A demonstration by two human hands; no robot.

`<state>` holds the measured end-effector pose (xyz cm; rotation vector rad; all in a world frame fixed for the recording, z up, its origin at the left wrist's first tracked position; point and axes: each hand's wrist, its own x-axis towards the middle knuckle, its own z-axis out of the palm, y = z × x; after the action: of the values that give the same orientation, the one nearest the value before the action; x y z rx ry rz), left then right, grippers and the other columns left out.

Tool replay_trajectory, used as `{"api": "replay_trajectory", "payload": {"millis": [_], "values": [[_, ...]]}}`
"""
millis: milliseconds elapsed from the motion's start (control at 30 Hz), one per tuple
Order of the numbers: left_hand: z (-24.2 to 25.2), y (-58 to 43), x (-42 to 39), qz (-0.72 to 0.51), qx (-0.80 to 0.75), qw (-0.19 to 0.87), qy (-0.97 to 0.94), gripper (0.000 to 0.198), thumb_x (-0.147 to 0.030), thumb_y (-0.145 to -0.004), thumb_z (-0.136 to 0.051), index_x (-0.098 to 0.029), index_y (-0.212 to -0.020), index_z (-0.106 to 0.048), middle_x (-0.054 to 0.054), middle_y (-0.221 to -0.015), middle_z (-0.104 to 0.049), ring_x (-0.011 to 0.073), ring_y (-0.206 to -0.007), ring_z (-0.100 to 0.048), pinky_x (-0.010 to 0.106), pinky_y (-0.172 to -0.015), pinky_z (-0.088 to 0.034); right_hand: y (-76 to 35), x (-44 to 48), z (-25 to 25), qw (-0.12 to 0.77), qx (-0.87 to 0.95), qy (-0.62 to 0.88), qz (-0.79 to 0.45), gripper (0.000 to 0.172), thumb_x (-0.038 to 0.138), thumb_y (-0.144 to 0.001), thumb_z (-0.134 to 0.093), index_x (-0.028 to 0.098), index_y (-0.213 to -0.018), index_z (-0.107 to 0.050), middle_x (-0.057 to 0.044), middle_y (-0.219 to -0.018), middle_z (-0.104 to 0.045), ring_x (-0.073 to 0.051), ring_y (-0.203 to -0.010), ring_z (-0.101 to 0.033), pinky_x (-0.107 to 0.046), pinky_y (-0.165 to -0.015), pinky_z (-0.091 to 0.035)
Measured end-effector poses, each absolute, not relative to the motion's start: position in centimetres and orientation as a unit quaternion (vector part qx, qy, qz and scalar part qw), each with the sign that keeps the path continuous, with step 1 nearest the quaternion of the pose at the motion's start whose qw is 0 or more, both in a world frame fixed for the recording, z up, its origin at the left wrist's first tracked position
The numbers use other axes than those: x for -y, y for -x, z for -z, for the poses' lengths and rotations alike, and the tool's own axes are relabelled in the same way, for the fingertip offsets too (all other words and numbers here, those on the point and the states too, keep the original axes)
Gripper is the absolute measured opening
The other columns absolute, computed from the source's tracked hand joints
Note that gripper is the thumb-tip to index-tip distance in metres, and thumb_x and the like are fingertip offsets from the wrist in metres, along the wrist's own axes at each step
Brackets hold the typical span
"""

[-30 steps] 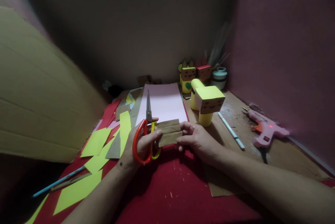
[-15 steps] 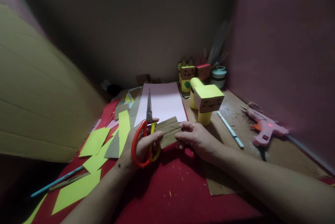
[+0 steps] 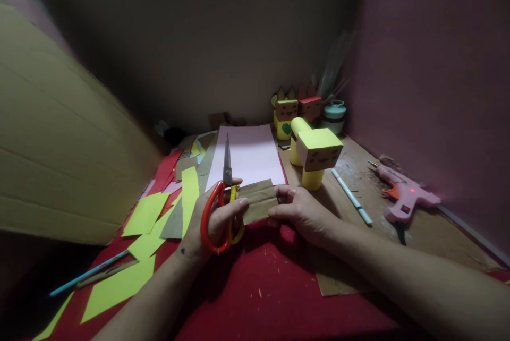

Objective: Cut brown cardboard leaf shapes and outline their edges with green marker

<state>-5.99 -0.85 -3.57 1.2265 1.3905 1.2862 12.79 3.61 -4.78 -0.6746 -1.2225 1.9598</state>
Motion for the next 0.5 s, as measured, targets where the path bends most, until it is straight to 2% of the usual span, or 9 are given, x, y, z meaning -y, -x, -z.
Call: {"api": "replay_trajectory", "payload": {"millis": [133, 300, 500], "values": [[3.40, 5.90, 0.89, -0.514, -0.561, 0.431, -0.485, 0.047, -0.038, -0.071, -0.075, -0.026, -0.112, -0.056, -0.003, -0.064, -0.059, 0.0141, -0.050, -0.055, 0.025, -0.045, -0.044, -12.81, -3.60, 4.85, 0.368, 0.471, 0.261, -0.758, 0.032, 0.003, -0.056, -0.066, 0.016, -0.085, -0.069, -0.002, -0.071, -0.067, -0.012, -0.055, -0.053, -0.028, -0.055, -0.040], [3.12, 5.63, 1.02, -0.515, -0.558, 0.440, -0.479, 0.046, -0.037, -0.071, -0.075, -0.025, -0.111, -0.055, -0.005, -0.055, -0.055, 0.0130, -0.044, -0.051, 0.023, -0.040, -0.041, -12.81, -3.60, 4.85, 0.383, 0.465, 0.267, -0.752, 0.028, 0.003, -0.057, -0.064, 0.015, -0.082, -0.066, -0.001, -0.070, -0.066, -0.011, -0.053, -0.054, -0.027, -0.054, -0.039], [3.07, 5.50, 1.08, -0.514, -0.549, 0.451, -0.481, 0.045, -0.036, -0.071, -0.074, -0.025, -0.111, -0.055, -0.005, -0.056, -0.055, 0.0128, -0.043, -0.052, 0.023, -0.040, -0.042, -12.72, -3.58, 4.81, 0.394, 0.457, 0.277, -0.748, 0.025, 0.008, -0.057, -0.068, 0.015, -0.081, -0.063, -0.003, -0.071, -0.065, -0.011, -0.054, -0.053, -0.029, -0.056, -0.039]]}}
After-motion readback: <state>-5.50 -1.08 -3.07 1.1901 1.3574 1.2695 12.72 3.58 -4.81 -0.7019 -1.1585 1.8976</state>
